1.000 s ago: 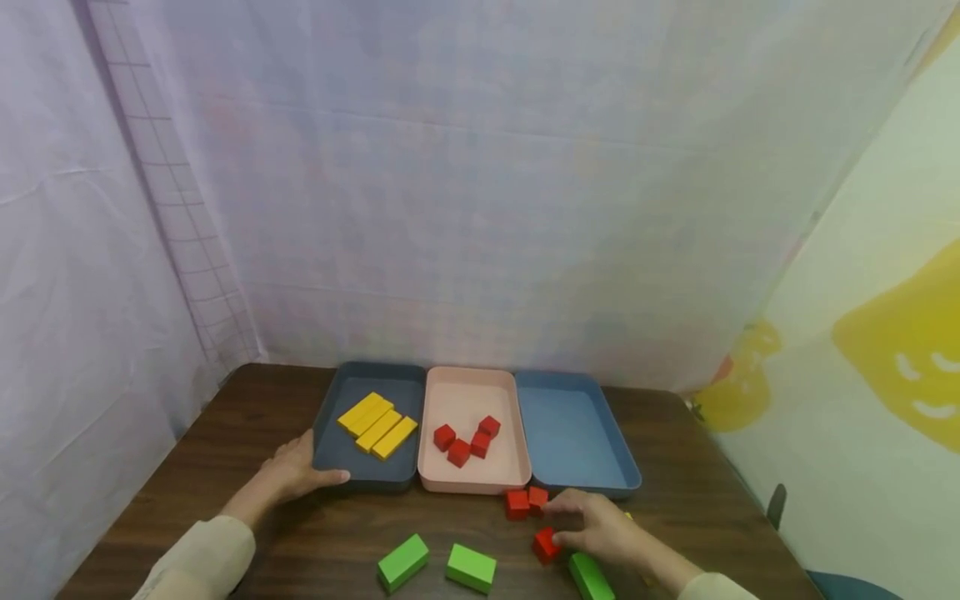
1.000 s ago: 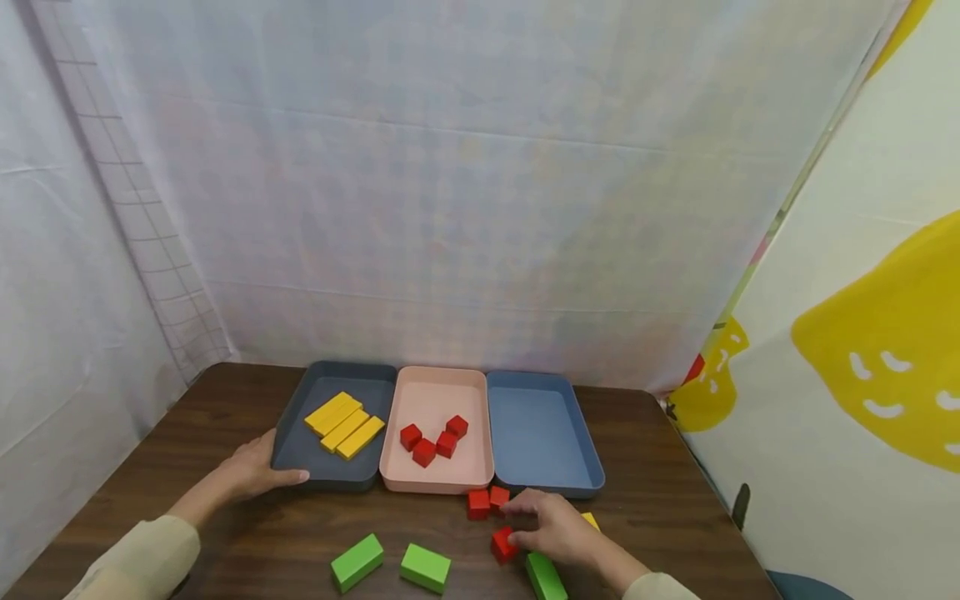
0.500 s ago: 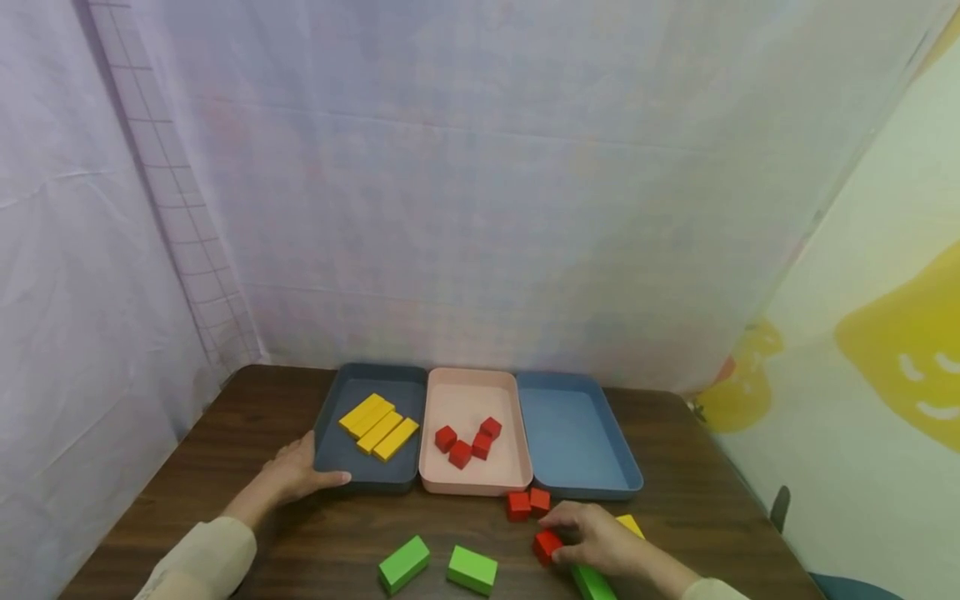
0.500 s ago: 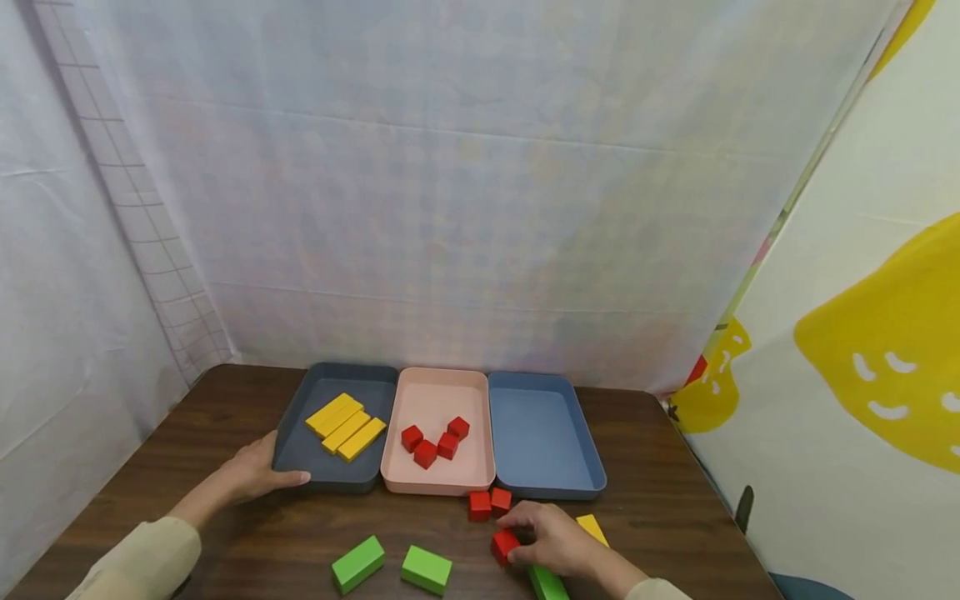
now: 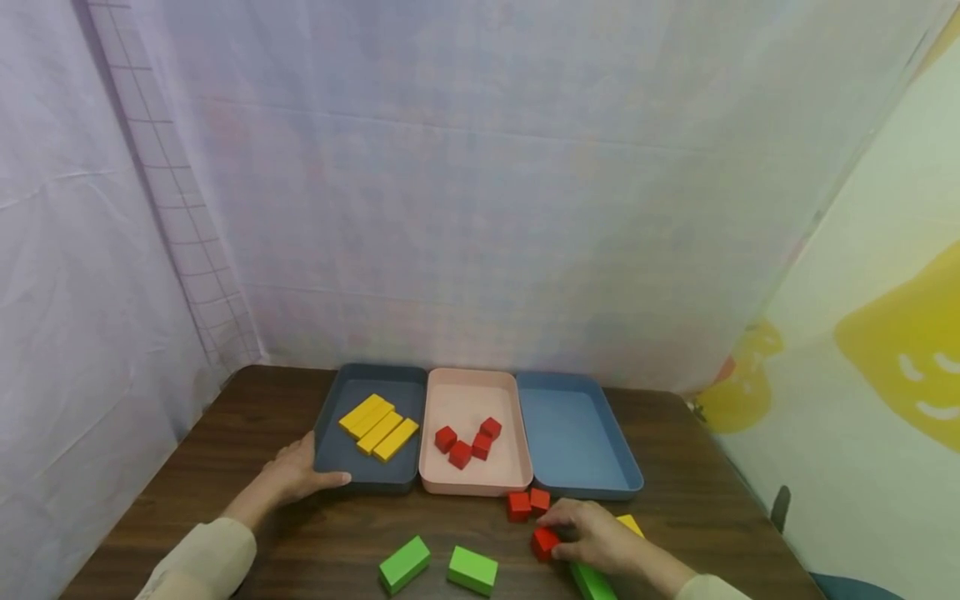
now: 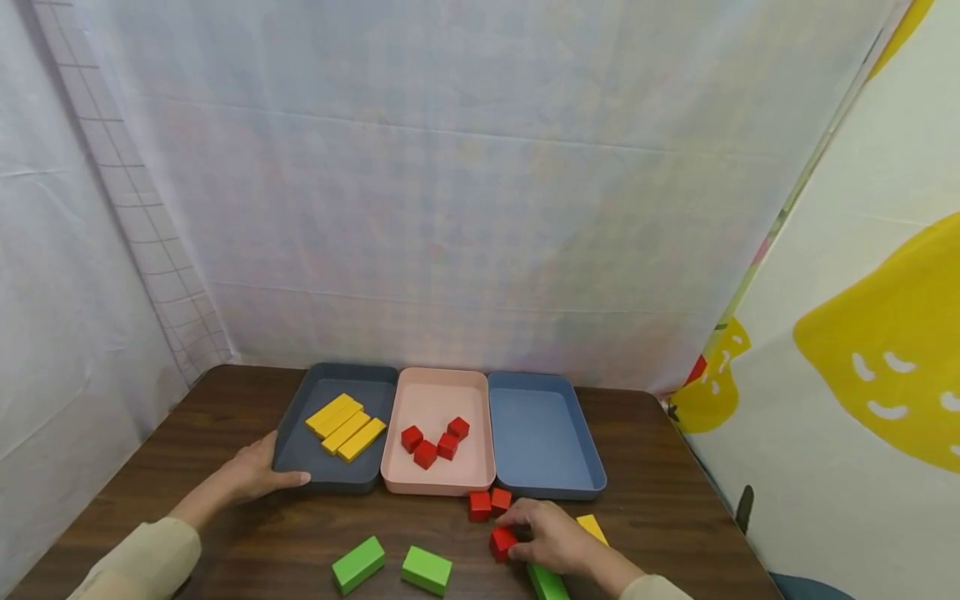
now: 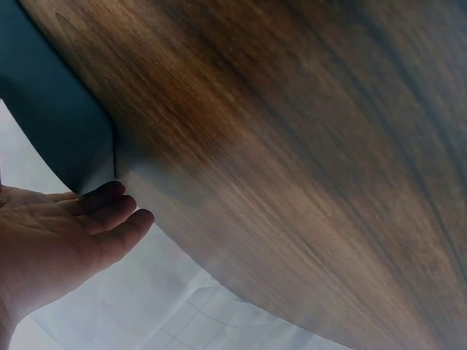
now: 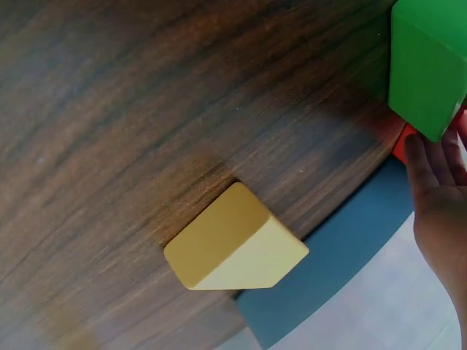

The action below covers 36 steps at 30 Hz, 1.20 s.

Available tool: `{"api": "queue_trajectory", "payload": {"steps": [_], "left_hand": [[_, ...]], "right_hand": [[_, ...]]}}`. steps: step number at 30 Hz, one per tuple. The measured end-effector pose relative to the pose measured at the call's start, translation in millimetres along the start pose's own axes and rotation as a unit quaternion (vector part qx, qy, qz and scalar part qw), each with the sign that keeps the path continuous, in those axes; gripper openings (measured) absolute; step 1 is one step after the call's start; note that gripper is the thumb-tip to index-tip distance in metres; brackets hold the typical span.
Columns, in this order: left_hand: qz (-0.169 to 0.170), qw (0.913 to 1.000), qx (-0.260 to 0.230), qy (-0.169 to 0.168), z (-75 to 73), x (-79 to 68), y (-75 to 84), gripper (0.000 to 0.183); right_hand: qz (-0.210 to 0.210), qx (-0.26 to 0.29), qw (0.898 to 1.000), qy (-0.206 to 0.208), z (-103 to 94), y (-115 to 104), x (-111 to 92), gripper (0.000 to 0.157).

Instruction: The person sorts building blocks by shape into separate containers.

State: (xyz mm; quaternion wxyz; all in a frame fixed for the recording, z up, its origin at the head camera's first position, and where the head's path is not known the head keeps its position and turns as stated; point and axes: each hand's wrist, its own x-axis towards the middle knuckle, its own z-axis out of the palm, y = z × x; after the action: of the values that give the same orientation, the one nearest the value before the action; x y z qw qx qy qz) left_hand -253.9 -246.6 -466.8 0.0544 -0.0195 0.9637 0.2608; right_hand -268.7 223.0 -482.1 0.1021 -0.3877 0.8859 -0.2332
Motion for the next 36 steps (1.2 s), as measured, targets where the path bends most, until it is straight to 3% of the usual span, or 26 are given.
{"api": "queue_trajectory", "payload": {"steps": [7,15,22,30,36], "left_hand": [[0.000,1.0000,0.001,0.002,-2.5,-2.3,2.9,0.113],[0.007,0.9999,-0.002,0.008,-2.5,-4.6,4.0,0.113],[0.011,0.9999,-0.007,0.006,-3.4,-4.5,4.1,0.112],[0.002,0.9999,-0.011,-0.007,-4.7,-5.5,2.9,0.113],[0.005,0.9999,-0.016,-0.002,-2.7,-5.1,3.1,0.111]], "right_hand": [[0.063,0.047,0.996,0.038,-7.7,-6,5,0.033],[0.055,0.039,0.988,0.138,-18.7,-9,17,0.033],[0.102,0.043,0.975,0.193,-31.1,-11,43,0.031],[0.201,0.042,0.958,0.202,-38.1,-13,85,0.033],[0.228,0.051,0.949,0.211,-34.6,-9,105,0.035]]}}
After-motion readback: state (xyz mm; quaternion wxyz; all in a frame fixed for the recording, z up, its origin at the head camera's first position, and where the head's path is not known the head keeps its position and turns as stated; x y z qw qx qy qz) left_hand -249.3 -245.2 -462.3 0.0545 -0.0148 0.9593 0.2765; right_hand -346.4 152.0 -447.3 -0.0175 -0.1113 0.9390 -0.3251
